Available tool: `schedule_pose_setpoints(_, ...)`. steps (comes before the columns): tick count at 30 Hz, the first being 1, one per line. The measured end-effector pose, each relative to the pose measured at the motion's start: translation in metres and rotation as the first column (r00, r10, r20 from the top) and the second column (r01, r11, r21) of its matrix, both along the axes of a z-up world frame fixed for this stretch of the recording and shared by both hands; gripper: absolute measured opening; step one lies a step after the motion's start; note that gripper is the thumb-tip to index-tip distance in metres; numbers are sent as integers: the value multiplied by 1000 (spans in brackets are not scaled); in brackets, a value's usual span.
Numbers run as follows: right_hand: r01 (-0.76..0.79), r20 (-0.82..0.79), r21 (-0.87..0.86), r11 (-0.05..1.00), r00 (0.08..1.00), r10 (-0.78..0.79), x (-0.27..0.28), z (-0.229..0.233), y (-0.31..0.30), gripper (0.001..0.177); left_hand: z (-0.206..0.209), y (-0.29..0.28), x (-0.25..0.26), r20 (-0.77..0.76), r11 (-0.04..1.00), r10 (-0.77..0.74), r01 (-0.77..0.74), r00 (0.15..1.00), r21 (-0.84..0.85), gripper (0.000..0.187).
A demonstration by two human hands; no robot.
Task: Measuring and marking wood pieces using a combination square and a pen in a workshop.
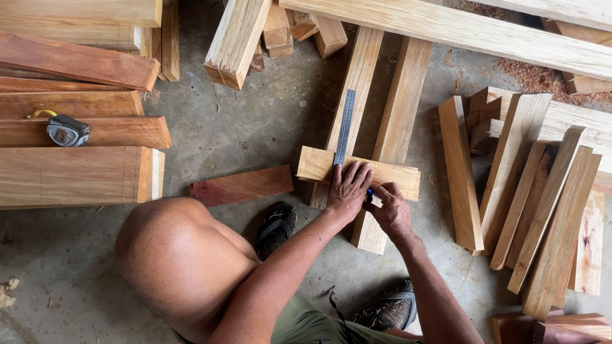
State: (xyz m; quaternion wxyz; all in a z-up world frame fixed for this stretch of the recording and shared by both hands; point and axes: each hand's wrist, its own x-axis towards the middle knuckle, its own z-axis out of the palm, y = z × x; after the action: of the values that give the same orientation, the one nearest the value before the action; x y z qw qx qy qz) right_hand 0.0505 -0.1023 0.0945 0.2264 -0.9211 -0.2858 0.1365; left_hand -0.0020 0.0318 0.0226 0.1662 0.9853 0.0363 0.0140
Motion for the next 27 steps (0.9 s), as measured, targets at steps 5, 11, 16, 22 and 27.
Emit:
schedule_pose_setpoints(5,-41,-23,15,999,999,41,7,8,2,54,-2,1,-2,45,1000,1,-1,999,-18,64)
schedule_pose_setpoints(11,-54,36,237,970,998,46,33,38,18,20,-4,2,-3,119,1000,9,-11,993,18,62)
schedule_pose_setpoints(16,43,-236,365,930,971,48,17,75,81,25,1,2,7,-16,1000,-21,21,1000,8,58)
schedule_pose_setpoints(22,-50,-323,384,922,928,185,13,14,110,32,-19,-1,5,14,991,57,-55,998,-126,57)
schedule_pose_setpoints(27,-244,10,110,964,970,245,26,13,124,28,-35,-9,5,62,952,158,-135,986,-276,58)
